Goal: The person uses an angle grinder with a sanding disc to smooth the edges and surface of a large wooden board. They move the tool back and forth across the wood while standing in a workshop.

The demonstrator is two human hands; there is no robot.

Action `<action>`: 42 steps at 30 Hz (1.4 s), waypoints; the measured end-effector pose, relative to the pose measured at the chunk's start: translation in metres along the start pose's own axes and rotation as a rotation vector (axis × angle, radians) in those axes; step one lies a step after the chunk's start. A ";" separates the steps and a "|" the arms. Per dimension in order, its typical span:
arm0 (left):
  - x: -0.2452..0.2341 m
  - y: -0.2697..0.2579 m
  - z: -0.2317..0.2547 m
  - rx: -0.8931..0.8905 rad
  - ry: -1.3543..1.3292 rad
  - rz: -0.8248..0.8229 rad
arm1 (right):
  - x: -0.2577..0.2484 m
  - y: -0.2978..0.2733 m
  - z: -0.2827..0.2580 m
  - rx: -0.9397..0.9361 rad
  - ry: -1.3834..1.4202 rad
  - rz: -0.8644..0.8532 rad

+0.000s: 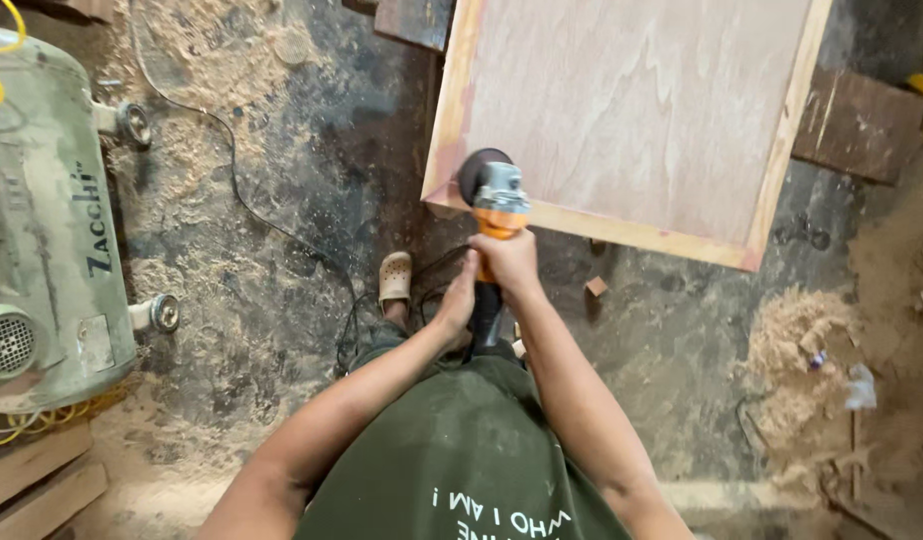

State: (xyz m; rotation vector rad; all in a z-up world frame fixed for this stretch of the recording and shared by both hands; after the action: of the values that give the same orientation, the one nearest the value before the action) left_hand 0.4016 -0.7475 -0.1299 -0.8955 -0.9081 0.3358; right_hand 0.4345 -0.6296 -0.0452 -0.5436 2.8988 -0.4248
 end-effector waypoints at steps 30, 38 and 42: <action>0.114 0.063 -0.125 0.047 0.534 0.503 | -0.167 -0.012 0.022 0.088 -0.464 0.068; 0.188 0.110 -0.201 0.188 0.159 0.345 | -0.278 -0.012 0.052 0.097 -0.458 0.123; 0.228 0.136 -0.226 0.044 0.348 0.193 | -0.336 -0.009 0.080 0.043 -0.239 0.189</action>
State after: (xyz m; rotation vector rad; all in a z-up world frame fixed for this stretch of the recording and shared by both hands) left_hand 0.7320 -0.6474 -0.1824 -0.9670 -0.4935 0.3513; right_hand 0.7639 -0.5312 -0.0830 -0.2877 2.6726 -0.3664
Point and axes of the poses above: each hand's wrist, its own y-axis towards the middle knuckle, its own x-axis out of the palm, z = x × y, the point moved 2 cm from there along y, towards the middle knuckle, and after that the axes turned 11 degrees about -x, right-handed, at the moved point
